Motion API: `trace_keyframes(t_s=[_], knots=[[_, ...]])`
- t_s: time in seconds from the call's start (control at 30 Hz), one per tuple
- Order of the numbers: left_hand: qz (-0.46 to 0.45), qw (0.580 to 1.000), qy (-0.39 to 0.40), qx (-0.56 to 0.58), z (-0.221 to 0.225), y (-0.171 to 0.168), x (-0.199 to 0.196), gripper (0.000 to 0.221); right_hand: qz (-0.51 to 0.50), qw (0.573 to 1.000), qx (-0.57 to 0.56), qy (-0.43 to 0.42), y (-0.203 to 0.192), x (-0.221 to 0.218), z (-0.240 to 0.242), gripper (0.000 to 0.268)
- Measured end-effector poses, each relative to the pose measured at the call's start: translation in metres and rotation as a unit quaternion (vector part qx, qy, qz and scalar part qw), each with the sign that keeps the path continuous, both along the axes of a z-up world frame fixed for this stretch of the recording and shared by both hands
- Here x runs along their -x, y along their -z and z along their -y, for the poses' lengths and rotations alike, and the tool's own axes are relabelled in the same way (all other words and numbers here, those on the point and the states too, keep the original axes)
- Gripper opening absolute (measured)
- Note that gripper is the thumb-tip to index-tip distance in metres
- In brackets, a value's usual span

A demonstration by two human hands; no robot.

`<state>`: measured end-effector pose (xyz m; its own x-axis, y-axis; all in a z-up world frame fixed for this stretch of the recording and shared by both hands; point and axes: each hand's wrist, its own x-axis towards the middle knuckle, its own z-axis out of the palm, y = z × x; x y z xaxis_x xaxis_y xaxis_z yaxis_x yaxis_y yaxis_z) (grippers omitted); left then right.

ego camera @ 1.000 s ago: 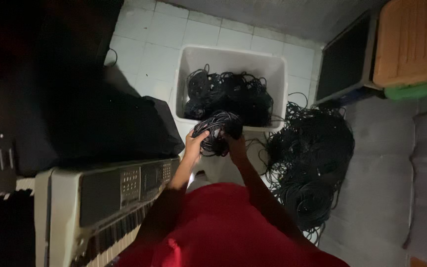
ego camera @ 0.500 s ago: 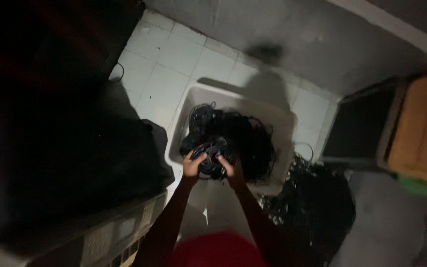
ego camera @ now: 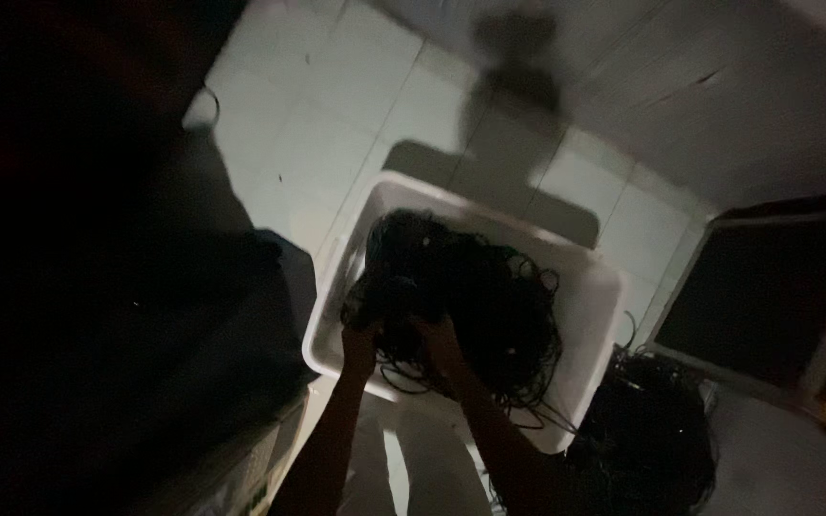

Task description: The person sorts through and coils multiple long black cables into a white plastic bin and onto the floor.

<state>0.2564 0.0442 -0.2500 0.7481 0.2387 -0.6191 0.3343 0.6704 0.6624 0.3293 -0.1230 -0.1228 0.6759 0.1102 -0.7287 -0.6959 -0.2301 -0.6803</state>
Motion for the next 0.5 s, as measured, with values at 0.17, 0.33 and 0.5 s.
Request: trace_keyframes(t_s=[0.17, 0.33, 0.5], knots=[[-0.102, 0.994, 0.012, -0.04, -0.008, 0.054, -0.005, 0.029, -0.114, 0.991, 0.064, 0.025, 0.029, -0.022, -0.021, 0.087], [-0.027, 0.998, -0.053, 0.013, -0.01, 0.073, -0.013, 0.054, -0.065, 0.997, 0.016, 0.03, 0.085, -0.026, -0.031, 0.091], [-0.078, 0.97, 0.036, -0.229, -0.02, 0.122, -0.014, 0.048, -0.015, 0.999, 0.031, -0.021, 0.192, -0.016, -0.027, 0.082]])
